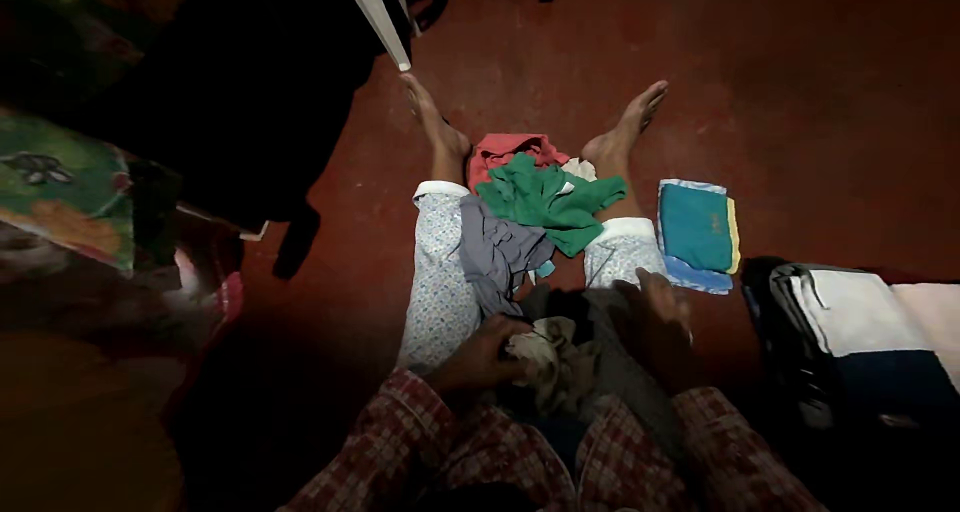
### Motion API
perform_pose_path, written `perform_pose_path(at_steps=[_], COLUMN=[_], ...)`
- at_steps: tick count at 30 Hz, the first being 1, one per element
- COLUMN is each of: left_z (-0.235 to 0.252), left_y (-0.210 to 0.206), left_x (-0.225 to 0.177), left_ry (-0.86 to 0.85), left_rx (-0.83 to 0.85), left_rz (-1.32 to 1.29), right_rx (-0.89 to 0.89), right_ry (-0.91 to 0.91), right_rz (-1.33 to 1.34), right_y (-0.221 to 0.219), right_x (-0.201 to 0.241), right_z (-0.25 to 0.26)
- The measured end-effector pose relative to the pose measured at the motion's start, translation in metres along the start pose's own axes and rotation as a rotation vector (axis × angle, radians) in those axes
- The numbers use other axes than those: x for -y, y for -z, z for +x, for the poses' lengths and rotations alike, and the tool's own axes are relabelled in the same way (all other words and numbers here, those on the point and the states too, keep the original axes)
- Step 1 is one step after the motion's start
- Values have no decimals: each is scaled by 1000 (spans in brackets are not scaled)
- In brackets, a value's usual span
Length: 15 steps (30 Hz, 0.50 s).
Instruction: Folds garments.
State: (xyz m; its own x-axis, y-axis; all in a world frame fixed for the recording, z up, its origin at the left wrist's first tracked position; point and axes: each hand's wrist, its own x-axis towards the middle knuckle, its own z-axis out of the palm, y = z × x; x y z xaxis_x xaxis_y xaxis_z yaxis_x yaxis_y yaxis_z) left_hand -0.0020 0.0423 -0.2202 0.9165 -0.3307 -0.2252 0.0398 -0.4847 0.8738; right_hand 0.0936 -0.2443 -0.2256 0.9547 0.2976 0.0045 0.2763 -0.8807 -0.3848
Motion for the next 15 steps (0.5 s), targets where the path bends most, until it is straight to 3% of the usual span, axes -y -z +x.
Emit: perform_pose_path(at_steps=[3, 7, 10, 13, 15], left_z=[-6, -7, -14, -28, -34], left_y=[-22, -28, -11, 10, 23], left_x=[1, 1, -10, -23, -12], left_ry=[-20, -73, 31, 131, 23], left_rx=[79, 29, -133, -484, -693], left_rz=[354, 355, -50, -662, -1097], right_rx=[-16, -7, -28, -92, -159], right_ry=[0, -5, 21, 62, 123], right_rz=[-32, -38, -45, -58, -41], right_y=[-3, -3, -3, -7, -14], right_x=[-2, -3, -4, -4, -1], right_z=[1, 3, 4, 3, -1])
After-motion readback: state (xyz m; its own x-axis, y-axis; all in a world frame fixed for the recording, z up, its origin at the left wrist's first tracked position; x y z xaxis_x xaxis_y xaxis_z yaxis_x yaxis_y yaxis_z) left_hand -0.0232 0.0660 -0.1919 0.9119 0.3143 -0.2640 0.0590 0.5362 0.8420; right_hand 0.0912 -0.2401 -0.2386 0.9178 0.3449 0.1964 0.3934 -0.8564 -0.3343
